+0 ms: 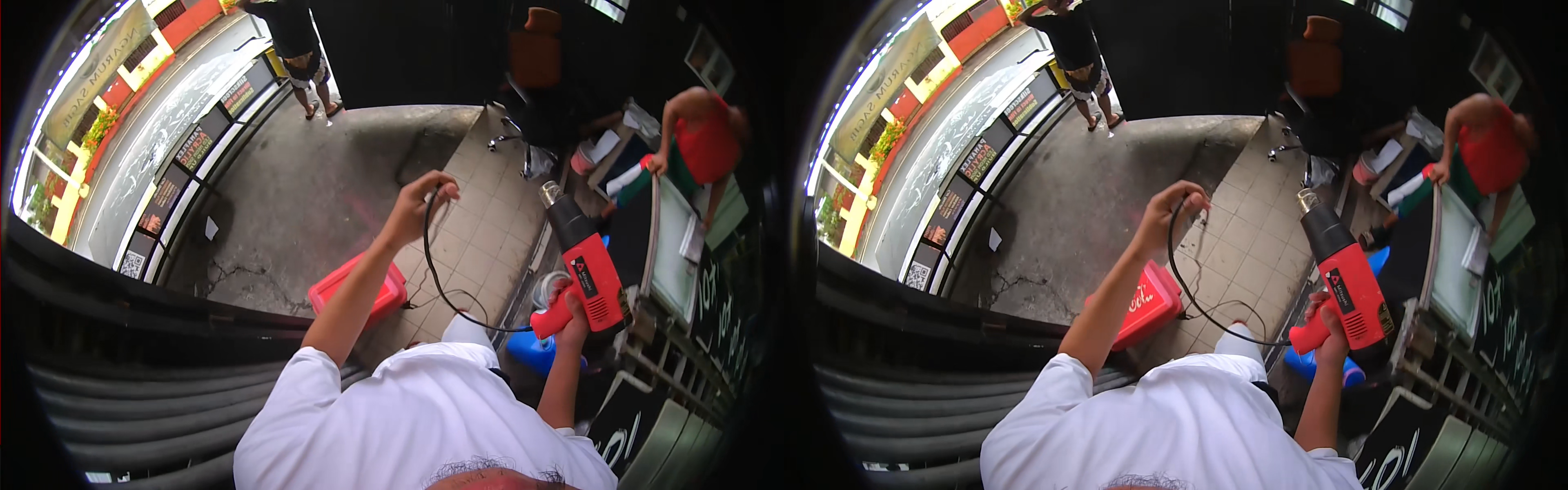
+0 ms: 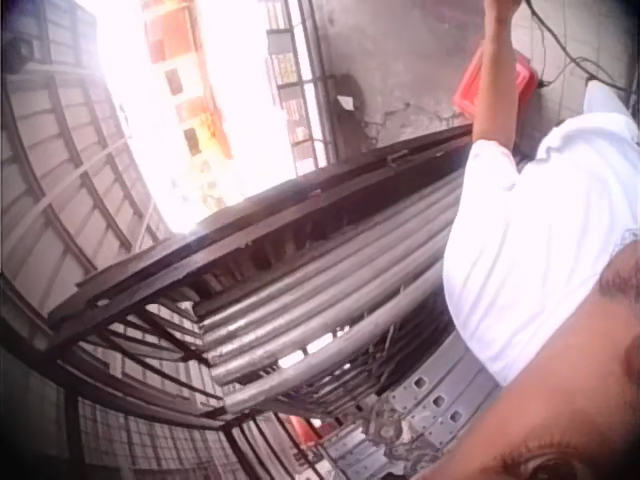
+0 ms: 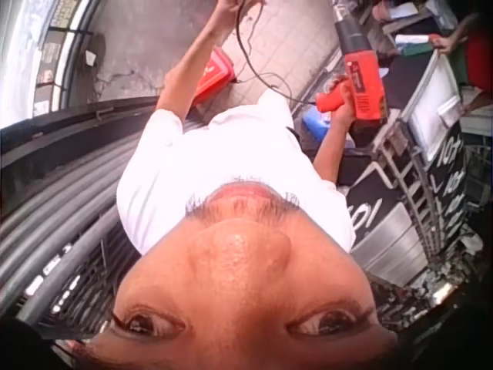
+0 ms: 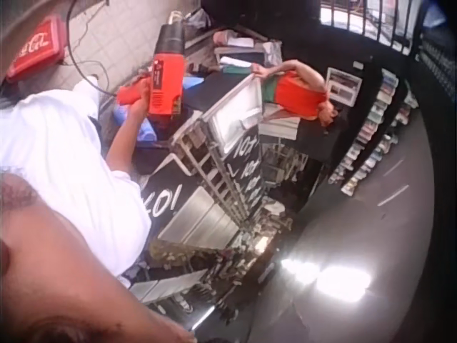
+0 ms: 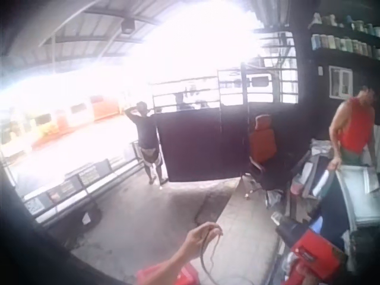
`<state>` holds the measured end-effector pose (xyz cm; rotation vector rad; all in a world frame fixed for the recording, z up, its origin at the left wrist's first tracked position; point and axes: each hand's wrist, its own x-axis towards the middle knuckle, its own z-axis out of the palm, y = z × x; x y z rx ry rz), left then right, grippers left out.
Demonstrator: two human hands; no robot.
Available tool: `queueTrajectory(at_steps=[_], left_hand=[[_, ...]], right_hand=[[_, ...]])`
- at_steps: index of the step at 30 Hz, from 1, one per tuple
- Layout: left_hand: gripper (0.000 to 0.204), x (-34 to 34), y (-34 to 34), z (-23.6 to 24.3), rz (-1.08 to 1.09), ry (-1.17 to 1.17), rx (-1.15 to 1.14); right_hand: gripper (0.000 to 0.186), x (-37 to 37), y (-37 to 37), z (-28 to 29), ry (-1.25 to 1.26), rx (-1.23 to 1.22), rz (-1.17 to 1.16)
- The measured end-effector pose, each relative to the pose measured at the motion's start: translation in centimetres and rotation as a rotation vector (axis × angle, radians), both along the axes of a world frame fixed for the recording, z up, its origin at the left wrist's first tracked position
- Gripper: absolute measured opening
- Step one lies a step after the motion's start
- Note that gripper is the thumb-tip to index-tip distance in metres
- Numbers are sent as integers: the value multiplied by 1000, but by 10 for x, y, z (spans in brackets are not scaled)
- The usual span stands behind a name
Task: Prepare and dry screen-printed shirts using a heat press and heat gun.
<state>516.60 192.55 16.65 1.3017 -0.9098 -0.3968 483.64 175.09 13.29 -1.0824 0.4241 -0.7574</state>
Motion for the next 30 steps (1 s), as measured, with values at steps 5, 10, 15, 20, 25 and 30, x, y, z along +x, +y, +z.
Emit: queueTrajectory(at_steps=[5,10,15,20,25,30], left_hand=[[33,34,-61,-18,-83,-40,176],[38,86,-175,-50,-47,-155,271],[35,136,-319,-57,-173,-160,386],[30,175,-419,-33,-111,-241,179],[34,218,-463,-41,-240,-161,243],[39,247,-530,-88,-465,-253,297]], right_hand=[[46,79,-70,-14,47,-59,66],[46,160,-178,-29,53,-125,72],[51,240,-305,-7,96,-276,103],[52,299,-390,17,99,-363,85],[52,333,-432,17,105,-383,85],[42,364,-447,8,246,-403,3]])
